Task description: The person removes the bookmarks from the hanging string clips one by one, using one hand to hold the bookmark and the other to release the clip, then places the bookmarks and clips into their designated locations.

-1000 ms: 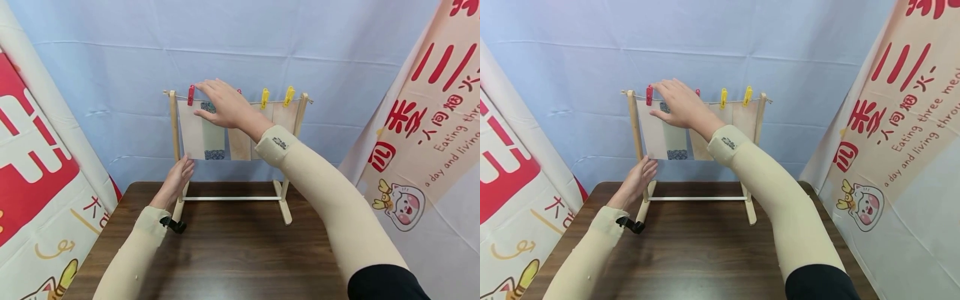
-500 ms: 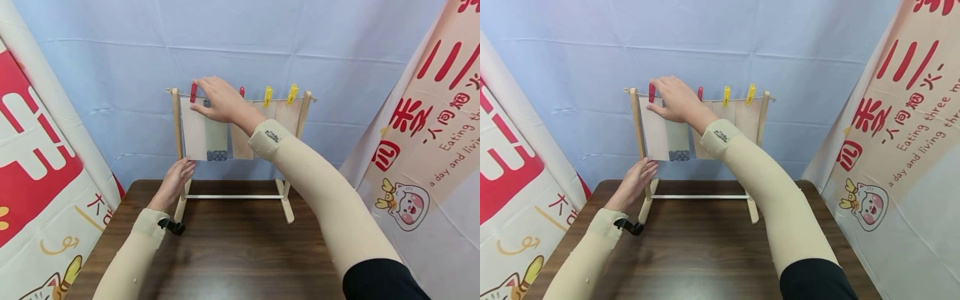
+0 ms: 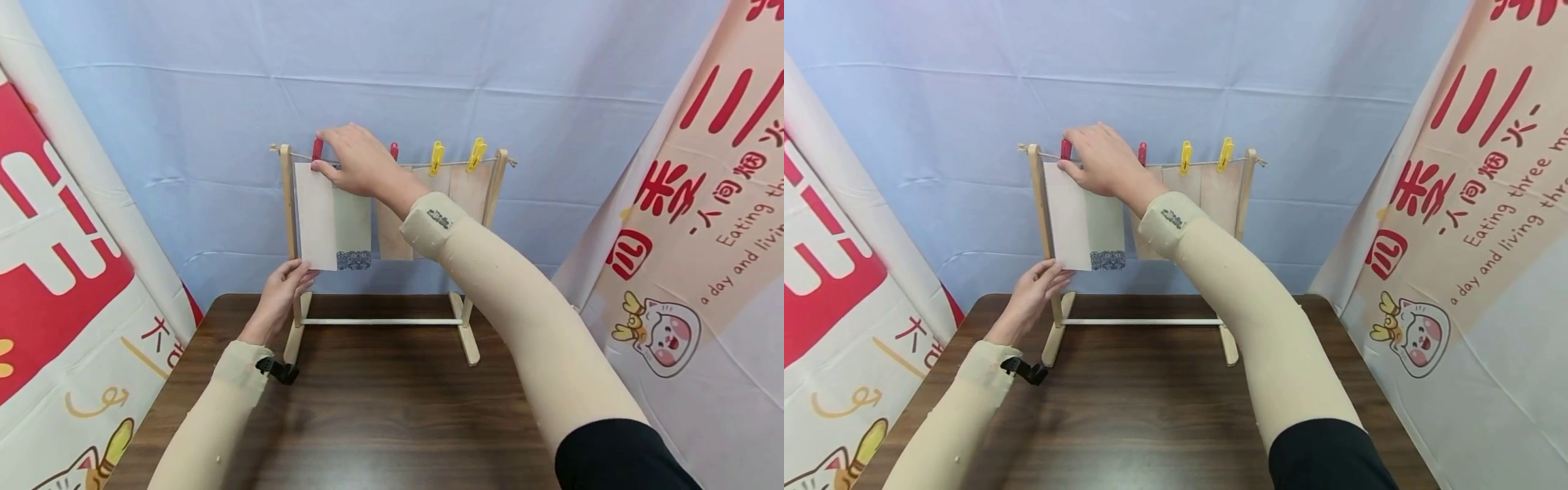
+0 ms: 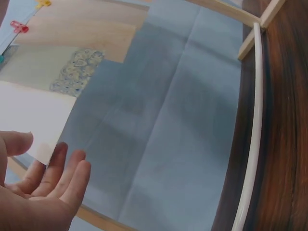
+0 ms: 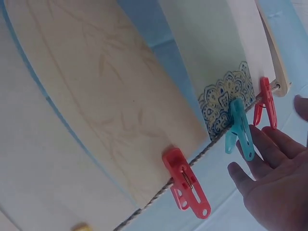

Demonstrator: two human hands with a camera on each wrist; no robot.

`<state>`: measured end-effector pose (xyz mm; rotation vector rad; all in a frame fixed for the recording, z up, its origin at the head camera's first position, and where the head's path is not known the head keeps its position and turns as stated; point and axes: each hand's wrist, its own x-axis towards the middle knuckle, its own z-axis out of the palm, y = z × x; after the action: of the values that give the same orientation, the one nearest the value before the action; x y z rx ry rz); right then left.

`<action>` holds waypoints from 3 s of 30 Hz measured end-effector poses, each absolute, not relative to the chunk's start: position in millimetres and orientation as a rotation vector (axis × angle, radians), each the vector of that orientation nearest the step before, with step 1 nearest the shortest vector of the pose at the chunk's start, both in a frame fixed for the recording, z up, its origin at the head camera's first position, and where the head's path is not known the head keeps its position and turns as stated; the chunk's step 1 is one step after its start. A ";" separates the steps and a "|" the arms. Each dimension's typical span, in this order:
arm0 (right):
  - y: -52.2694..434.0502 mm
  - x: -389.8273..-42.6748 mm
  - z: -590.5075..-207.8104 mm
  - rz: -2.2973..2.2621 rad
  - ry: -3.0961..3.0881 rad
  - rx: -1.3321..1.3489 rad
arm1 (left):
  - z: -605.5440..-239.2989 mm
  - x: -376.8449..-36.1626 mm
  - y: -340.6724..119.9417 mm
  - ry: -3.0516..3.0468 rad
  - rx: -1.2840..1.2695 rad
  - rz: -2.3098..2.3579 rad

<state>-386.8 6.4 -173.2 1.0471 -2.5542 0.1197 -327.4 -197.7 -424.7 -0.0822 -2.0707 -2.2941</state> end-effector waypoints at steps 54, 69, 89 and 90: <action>-13.5 -398.2 -168.3 0.727 -2.631 0.847 | -420.6 -334.5 -209.6 -2.225 -0.039 -1.477; -10.1 -396.8 -172.9 0.903 -2.518 0.958 | -422.9 -334.6 -210.3 -2.220 -0.040 -1.451; -10.2 -397.3 -178.7 0.958 -2.378 0.991 | -423.2 -331.9 -209.6 -2.182 -0.048 -1.460; -10.3 -397.3 -178.8 0.962 -2.374 0.990 | -423.2 -331.8 -209.5 -2.183 -0.048 -1.461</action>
<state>-397.3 -10.3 -178.8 0.9899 -2.3742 0.9622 -331.8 -209.5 -423.2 -0.0479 -2.1829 -1.4609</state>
